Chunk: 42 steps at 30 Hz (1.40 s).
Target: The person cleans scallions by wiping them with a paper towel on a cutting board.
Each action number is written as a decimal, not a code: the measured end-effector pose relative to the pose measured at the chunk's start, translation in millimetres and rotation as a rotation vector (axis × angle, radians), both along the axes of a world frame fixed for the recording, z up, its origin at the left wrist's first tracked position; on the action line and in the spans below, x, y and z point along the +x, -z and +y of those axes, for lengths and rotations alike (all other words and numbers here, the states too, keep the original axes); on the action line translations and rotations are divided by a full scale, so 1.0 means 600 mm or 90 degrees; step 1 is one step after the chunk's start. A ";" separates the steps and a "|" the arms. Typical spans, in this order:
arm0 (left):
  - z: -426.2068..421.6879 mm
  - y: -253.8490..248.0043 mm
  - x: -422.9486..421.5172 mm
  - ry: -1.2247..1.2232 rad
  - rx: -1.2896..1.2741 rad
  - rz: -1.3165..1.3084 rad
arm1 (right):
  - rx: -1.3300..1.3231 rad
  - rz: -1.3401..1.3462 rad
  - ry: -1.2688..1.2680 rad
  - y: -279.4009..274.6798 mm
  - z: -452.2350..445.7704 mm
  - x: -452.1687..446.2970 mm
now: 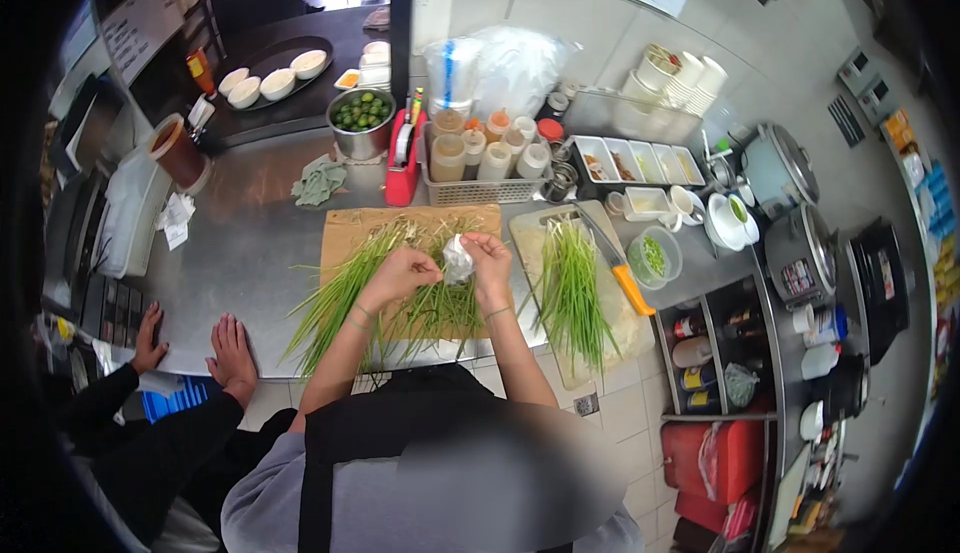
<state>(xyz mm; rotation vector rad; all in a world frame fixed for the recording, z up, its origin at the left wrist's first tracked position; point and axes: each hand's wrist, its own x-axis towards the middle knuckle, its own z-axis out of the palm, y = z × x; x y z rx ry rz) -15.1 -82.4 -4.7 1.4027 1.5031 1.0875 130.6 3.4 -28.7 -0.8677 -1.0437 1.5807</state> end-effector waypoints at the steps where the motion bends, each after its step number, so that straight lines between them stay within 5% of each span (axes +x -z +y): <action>1: 0.002 -0.003 0.002 0.034 -0.001 -0.031 | 0.001 0.006 0.023 0.001 0.006 0.007; 4: 0.028 -0.045 0.043 0.128 -0.057 -0.168 | 0.040 -0.011 0.033 0.018 0.016 0.025; 6: 0.061 -0.078 0.095 0.171 -0.093 -0.226 | -0.009 0.169 -0.070 0.060 0.015 0.055; 11: 0.232 0.029 0.247 0.309 -0.088 -0.241 | 0.017 0.039 0.028 0.063 -0.037 0.029; 13: 0.265 0.020 0.294 0.259 -0.040 -0.112 | -0.033 0.016 0.011 0.047 -0.054 0.041; 15: 0.318 0.079 0.335 0.154 -0.068 -0.200 | -0.037 0.026 -0.030 0.066 -0.055 0.047; 19: 0.322 0.073 0.340 0.055 -0.026 0.259 | -0.063 0.087 -0.056 0.082 -0.045 0.056; 24: 0.187 0.006 0.255 0.094 0.164 -0.118 | -0.093 0.035 -0.037 0.079 -0.026 0.074; 27: 0.075 -0.028 0.123 -0.118 0.218 -0.162 | -0.053 0.025 0.029 0.049 -0.003 0.075; 30: -0.001 0.022 -0.036 -0.326 0.199 0.086 | -0.013 0.019 -0.016 0.034 0.017 0.082; 33: -0.058 0.094 -0.123 -0.466 0.058 0.568 | -0.014 0.041 -0.024 0.006 0.014 0.071; 36: -0.072 0.136 -0.147 -0.432 -0.087 0.541 | -0.002 0.052 -0.039 -0.013 0.014 0.054; 42: -0.086 0.094 -0.156 -0.504 0.001 0.633 | 0.018 0.053 -0.064 -0.046 0.008 0.043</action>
